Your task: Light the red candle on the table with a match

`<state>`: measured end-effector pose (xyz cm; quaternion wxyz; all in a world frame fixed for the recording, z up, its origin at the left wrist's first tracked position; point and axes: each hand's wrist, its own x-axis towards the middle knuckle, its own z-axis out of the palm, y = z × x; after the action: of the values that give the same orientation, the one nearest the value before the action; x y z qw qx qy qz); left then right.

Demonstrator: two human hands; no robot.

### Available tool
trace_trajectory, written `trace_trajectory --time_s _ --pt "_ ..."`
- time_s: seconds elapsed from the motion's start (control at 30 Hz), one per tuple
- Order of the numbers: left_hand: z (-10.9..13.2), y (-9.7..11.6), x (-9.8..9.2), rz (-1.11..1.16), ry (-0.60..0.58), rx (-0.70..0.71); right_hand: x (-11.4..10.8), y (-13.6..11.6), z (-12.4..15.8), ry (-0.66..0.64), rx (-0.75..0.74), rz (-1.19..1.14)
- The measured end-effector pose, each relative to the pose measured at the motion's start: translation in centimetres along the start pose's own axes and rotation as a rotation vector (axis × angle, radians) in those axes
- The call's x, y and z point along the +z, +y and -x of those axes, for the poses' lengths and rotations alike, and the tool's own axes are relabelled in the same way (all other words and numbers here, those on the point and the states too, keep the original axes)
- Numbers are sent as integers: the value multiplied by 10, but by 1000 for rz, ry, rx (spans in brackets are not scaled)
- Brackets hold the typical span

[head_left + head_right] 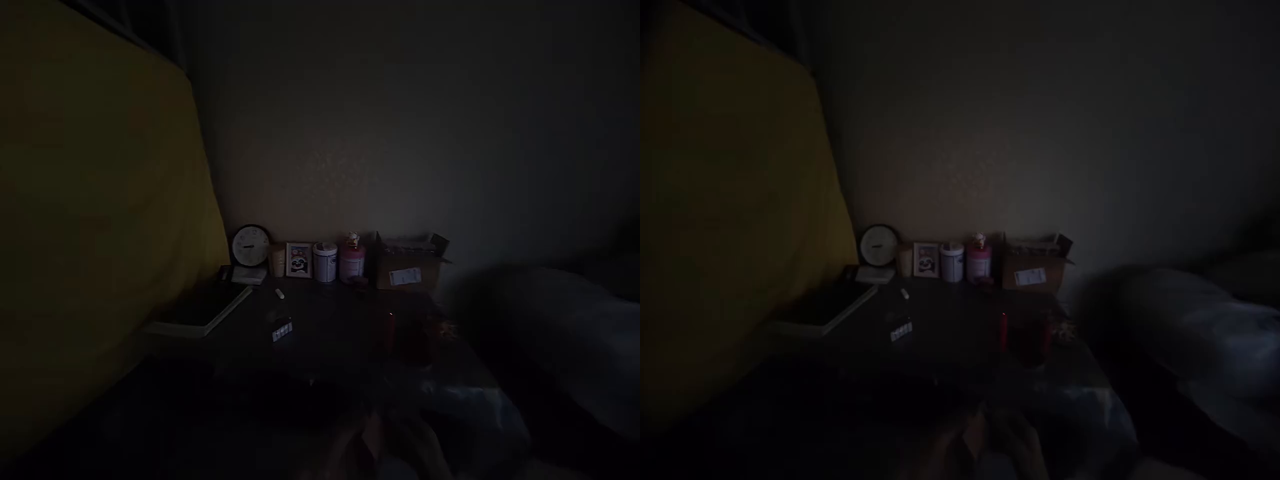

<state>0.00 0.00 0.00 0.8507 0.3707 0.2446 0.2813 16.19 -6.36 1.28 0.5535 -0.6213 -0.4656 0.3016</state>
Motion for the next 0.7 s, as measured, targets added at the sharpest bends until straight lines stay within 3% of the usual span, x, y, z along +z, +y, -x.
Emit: trace_trajectory --time_s 0.07,0.2,0.5,0.7 --pt "-2 -3 0 35 -14 10 1 -8 -2 -23 107 -107" --pt "-4 -5 0 94 -4 19 5 -17 -5 -77 168 -199" --pt "-10 -7 -9 77 42 -110 2 1 -8 -180 64 -65" --pt "-18 -20 -25 -70 207 47 2 16 -8 -204 -24 -18"
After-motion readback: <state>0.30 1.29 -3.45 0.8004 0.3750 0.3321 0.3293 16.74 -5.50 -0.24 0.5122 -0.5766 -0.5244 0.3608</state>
